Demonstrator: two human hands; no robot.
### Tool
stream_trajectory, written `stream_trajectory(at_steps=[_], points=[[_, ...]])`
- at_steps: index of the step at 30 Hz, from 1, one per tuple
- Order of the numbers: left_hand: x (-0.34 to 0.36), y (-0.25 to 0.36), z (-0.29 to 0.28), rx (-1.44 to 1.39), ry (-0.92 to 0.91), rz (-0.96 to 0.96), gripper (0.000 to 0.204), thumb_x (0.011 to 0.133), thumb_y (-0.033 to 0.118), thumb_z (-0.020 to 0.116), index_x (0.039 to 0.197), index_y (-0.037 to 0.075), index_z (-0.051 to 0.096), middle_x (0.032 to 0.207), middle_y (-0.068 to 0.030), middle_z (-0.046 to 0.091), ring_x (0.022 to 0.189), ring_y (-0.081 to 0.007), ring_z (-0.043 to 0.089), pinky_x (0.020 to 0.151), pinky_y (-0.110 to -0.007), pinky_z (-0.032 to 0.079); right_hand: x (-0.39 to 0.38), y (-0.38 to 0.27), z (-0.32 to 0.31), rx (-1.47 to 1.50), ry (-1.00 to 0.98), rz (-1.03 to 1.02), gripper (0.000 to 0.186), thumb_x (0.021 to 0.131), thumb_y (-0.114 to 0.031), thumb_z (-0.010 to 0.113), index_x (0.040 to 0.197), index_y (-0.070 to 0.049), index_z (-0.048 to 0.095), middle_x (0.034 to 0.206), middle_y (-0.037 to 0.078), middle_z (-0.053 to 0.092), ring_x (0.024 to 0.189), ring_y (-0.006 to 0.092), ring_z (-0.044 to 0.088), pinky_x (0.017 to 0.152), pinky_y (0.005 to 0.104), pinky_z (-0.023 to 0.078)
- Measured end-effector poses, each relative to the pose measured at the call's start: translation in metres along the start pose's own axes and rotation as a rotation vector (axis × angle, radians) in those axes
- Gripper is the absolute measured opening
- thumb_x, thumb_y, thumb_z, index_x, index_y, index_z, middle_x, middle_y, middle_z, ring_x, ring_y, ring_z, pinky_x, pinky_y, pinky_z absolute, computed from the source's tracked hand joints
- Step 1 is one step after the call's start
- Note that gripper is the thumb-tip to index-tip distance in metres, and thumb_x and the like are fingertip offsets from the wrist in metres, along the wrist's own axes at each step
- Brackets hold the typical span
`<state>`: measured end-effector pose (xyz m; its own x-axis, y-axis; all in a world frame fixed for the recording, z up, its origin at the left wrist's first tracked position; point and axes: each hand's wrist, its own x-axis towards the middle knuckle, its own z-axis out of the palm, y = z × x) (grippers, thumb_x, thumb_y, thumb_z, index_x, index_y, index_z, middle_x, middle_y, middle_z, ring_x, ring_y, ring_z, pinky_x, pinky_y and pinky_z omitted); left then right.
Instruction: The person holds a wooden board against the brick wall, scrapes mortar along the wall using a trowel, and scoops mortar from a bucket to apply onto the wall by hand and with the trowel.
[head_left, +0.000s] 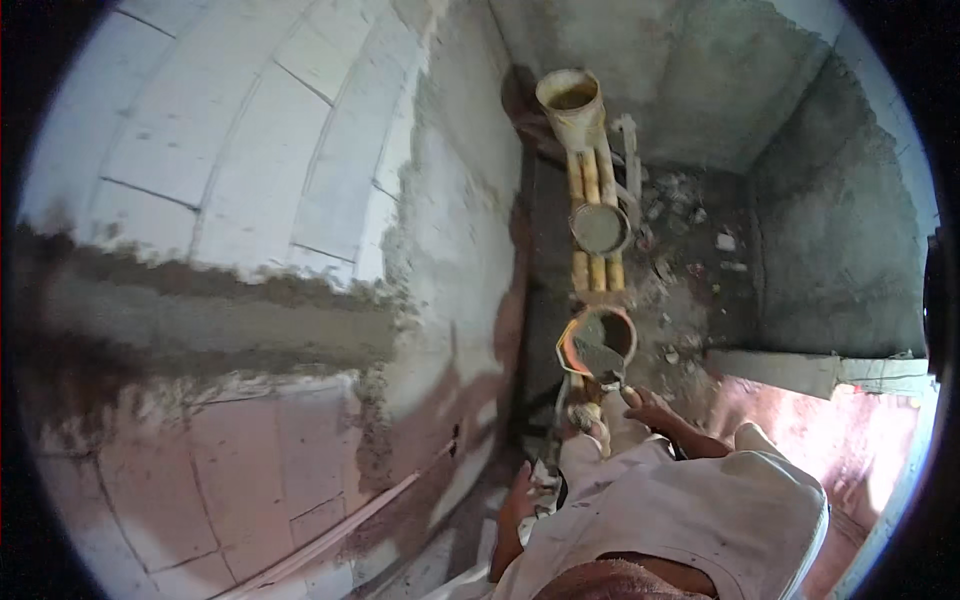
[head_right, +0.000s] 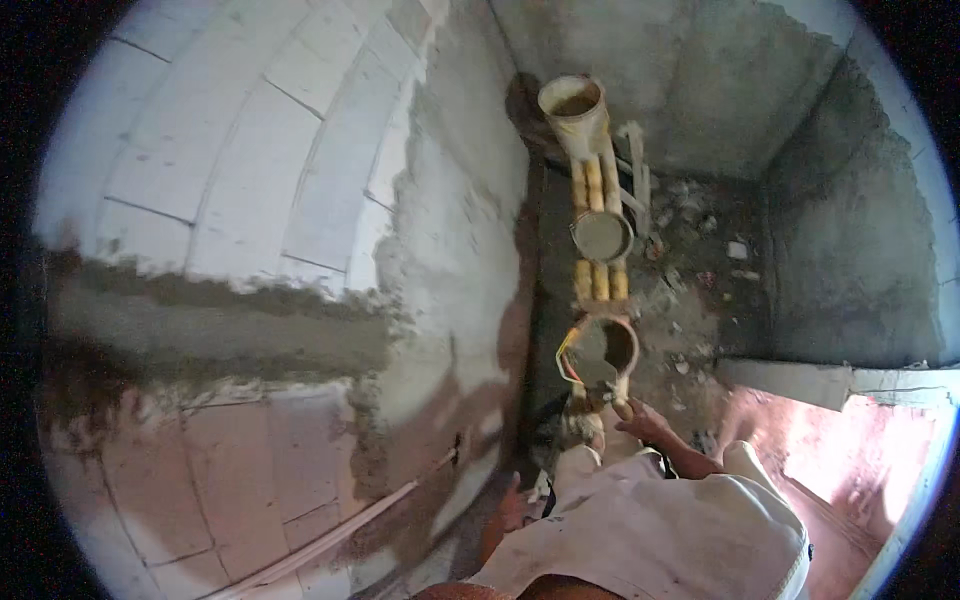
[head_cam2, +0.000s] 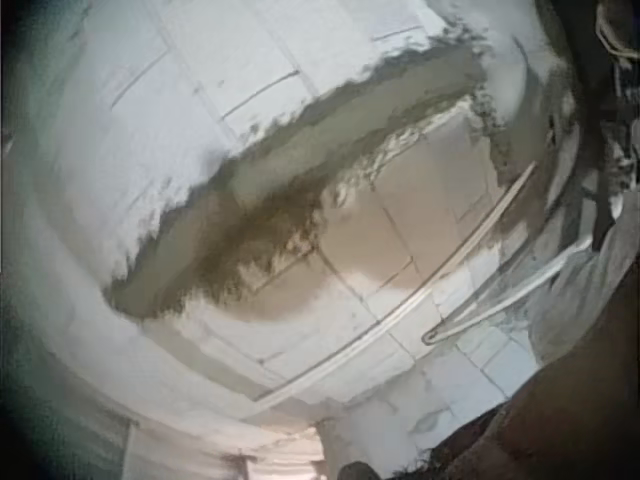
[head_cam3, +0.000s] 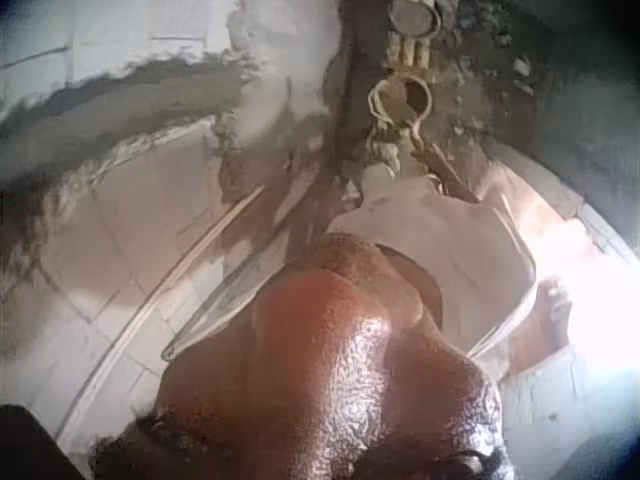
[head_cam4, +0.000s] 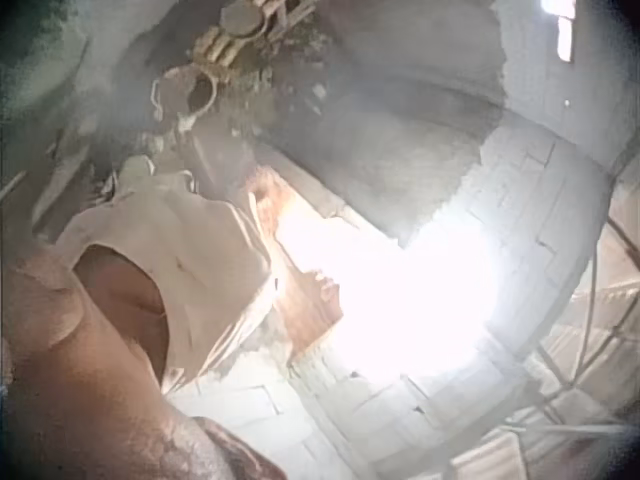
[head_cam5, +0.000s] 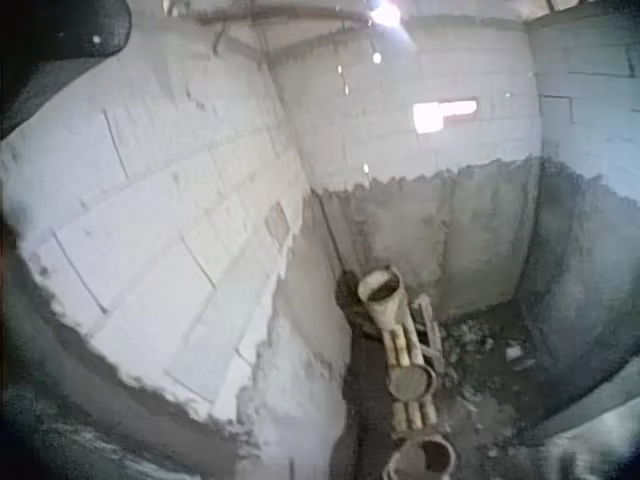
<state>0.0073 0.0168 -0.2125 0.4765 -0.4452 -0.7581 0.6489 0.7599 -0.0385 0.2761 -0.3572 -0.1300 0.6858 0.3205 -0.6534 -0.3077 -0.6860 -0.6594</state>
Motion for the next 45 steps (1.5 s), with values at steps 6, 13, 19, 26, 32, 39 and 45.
stream_trajectory(at_steps=[6,13,19,26,32,39,45], points=[[0.111,0.051,0.073,1.742,0.313,-0.57,0.074,0.079,0.072,0.053,0.108,0.006,0.07,0.113,-0.0171,0.066,0.1,-0.0306,0.065,0.084,-0.045,0.05,-0.054,0.081,0.044,-0.039,0.163,0.28,0.064,0.081,-0.042,0.069,0.126,-0.002,0.048,0.116,0.023,0.056,0.108,0.0431,0.053,0.089,0.0489,0.043],[0.344,0.106,0.058,0.992,0.563,0.169,0.083,0.085,0.046,0.064,0.15,0.013,0.024,0.139,-0.0195,0.047,0.123,-0.0326,0.05,0.094,-0.046,0.044,-0.06,0.156,0.071,-0.166,0.364,0.232,0.058,0.079,-0.035,0.069,0.114,0.006,0.048,0.103,0.028,0.052,0.097,0.0473,0.051,0.081,0.0519,0.042],[0.492,0.079,0.025,0.38,0.734,0.022,0.097,0.079,0.052,0.071,0.152,0.021,0.016,0.155,-0.0126,0.02,0.138,-0.0383,0.029,0.095,-0.059,0.035,-0.061,0.17,0.075,-0.164,0.497,0.275,0.033,0.082,-0.022,0.065,0.105,-0.003,0.053,0.086,0.015,0.059,0.077,0.0308,0.059,0.072,0.0394,0.048],[0.538,0.072,0.007,0.353,0.519,0.05,0.069,0.083,0.052,0.067,0.138,0.019,0.042,0.138,-0.0052,0.045,0.117,-0.0292,0.049,0.095,-0.053,0.034,-0.056,0.165,0.066,-0.035,0.542,0.329,0.043,0.076,-0.032,0.065,0.106,-0.002,0.056,0.093,0.018,0.056,0.081,0.0397,0.058,0.071,0.0441,0.047],[0.559,0.091,0.079,1.259,0.8,0.124,0.063,0.095,0.054,0.041,0.126,0.001,0.054,0.127,-0.0241,0.055,0.114,-0.04,0.054,0.09,-0.049,0.045,-0.055,0.157,0.057,0.035,0.468,0.35,0.036,0.078,-0.023,0.066,0.108,-0.005,0.056,0.093,0.018,0.055,0.083,0.0394,0.056,0.073,0.0447,0.046],[0.545,0.09,0.092,0.938,0.542,0.366,0.065,0.094,0.044,0.051,0.145,0.006,0.035,0.137,-0.0165,0.049,0.121,-0.0303,0.052,0.099,-0.038,0.041,-0.06,0.151,0.051,0.048,0.461,0.424,0.036,0.079,-0.022,0.065,0.106,-0.001,0.054,0.096,0.021,0.056,0.085,0.0408,0.056,0.073,0.0457,0.046],[0.564,0.069,0.041,0.832,0.582,0.523,0.069,0.082,0.023,0.073,0.137,0.002,0.037,0.125,-0.016,0.051,0.11,-0.0245,0.055,0.094,-0.041,0.044,-0.06,0.18,0.068,-0.051,0.52,0.447,0.038,0.079,-0.029,0.065,0.104,-0.002,0.055,0.088,0.018,0.058,0.076,0.0383,0.057,0.068,0.043,0.046]])
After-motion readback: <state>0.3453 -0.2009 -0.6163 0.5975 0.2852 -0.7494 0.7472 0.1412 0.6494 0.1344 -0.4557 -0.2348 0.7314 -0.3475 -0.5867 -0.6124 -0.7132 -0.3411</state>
